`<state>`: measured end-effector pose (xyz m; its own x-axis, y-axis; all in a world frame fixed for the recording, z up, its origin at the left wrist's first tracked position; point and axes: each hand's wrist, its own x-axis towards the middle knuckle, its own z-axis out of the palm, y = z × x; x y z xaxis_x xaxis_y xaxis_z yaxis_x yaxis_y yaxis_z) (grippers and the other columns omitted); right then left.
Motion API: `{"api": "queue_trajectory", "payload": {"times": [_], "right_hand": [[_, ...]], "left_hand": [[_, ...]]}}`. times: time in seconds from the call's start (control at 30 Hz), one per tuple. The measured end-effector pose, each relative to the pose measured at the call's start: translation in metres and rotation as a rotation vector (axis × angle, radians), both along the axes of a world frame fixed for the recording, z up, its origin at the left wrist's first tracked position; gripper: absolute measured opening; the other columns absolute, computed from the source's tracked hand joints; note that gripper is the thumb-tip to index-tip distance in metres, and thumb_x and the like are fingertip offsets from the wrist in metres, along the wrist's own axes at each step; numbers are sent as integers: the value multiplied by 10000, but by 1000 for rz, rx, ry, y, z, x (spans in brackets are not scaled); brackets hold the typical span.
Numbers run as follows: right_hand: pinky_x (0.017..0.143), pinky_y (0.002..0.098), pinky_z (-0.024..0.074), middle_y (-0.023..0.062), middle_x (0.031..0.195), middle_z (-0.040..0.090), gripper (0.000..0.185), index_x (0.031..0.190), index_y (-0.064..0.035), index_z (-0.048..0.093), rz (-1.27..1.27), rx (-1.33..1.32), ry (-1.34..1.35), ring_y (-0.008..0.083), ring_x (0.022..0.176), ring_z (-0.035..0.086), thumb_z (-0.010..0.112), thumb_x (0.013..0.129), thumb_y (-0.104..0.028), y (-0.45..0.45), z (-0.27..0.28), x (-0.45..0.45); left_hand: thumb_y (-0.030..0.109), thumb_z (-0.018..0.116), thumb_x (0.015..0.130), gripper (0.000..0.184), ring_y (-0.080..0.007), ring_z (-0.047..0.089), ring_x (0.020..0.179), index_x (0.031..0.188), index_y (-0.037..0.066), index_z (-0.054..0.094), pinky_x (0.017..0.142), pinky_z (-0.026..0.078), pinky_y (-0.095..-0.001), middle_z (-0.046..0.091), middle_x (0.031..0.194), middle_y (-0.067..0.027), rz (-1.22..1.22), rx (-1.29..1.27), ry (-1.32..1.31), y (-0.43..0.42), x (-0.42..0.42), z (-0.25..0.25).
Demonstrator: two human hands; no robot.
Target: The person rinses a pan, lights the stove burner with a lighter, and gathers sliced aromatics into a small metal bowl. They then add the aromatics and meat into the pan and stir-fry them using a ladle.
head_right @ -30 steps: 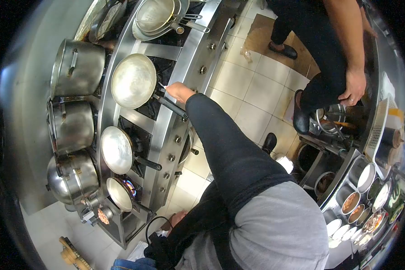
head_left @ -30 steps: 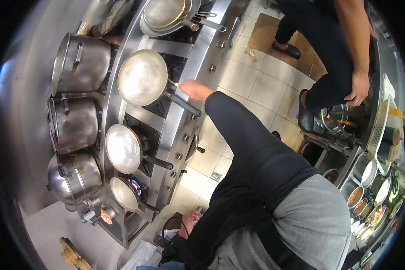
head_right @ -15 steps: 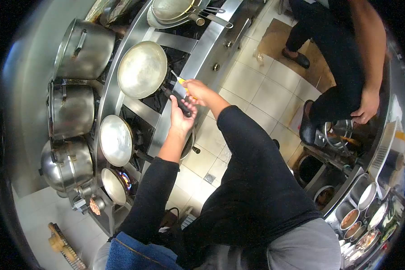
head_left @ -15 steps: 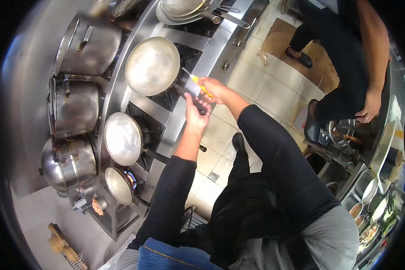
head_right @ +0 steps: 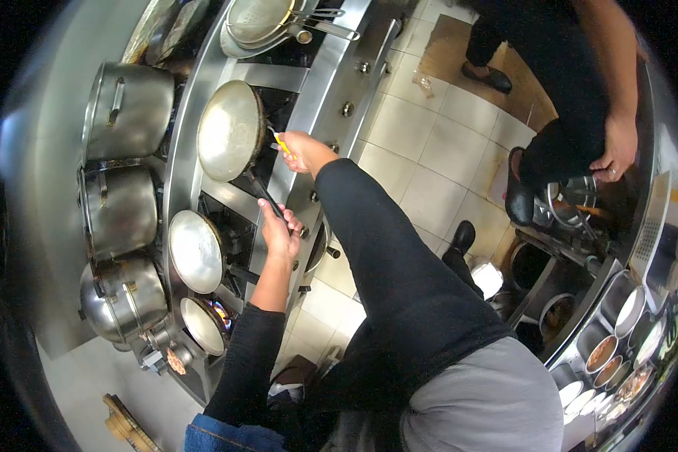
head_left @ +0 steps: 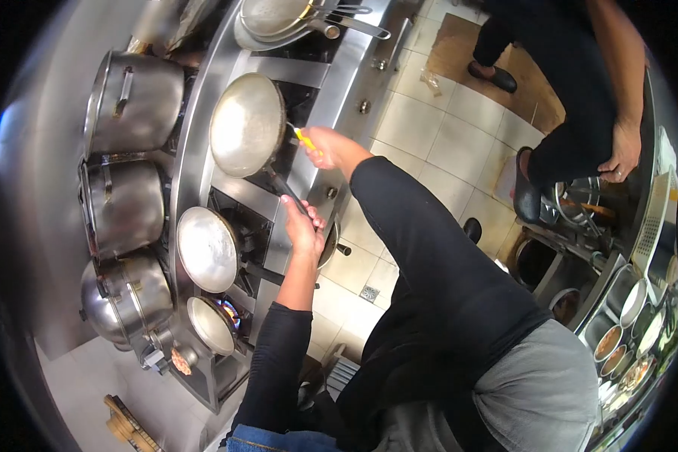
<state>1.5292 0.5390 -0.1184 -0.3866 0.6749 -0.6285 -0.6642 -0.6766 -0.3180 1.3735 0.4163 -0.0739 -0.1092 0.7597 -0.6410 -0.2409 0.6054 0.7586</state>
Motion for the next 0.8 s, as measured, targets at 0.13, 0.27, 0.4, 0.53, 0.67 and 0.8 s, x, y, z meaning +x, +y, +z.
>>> {"api": "queue_trajectory", "payload": {"times": [0.13, 0.27, 0.4, 0.53, 0.67, 0.8], "right_hand": [[334, 243, 215, -39, 510, 346, 298, 809, -107, 466, -17, -8, 54, 70, 354, 288, 446, 979, -351, 9, -3, 1], [341, 247, 217, -44, 482, 333, 298, 822, -104, 465, 21, -7, 88, 74, 359, 289, 418, 985, -350, 15, -9, 4], [343, 248, 226, -31, 493, 336, 283, 813, -100, 455, 35, -39, 121, 77, 367, 296, 419, 979, -327, 16, -8, 8], [347, 246, 226, -22, 514, 350, 263, 804, -102, 447, 11, -39, 61, 81, 370, 300, 411, 972, -301, 14, -1, 11], [348, 247, 231, -20, 534, 361, 247, 790, -103, 441, 33, -17, 78, 90, 369, 306, 407, 966, -272, 11, 0, 12], [341, 253, 234, -27, 533, 361, 256, 774, -105, 449, 78, 29, 83, 96, 369, 315, 435, 964, -275, 10, -15, 9]], "left_hand": [[629, 408, 956, 546, -147, 430, 547, 903, 99, 524, 528, 367, -275, 460, 634, -12, 16, 2, -32, 0, -7, -4], [644, 348, 964, 631, -207, 533, 641, 1045, 49, 541, 614, 439, -306, 510, 701, -40, -45, 25, -31, 0, -13, -5], [616, 331, 979, 681, -269, 601, 759, 1196, -11, 487, 705, 496, -358, 577, 836, -121, -77, 63, -12, 0, -18, -5], [604, 329, 983, 675, -285, 612, 781, 1201, -18, 480, 716, 505, -378, 600, 893, -158, -85, 71, 22, 0, -20, -9], [605, 330, 981, 683, -297, 617, 814, 1209, -24, 472, 755, 513, -388, 606, 945, -181, -80, 73, 43, 1, -22, -15], [535, 359, 994, 604, -306, 621, 878, 1177, -23, 503, 832, 513, -407, 613, 968, -185, 55, 25, -32, -6, -20, -21]]}}
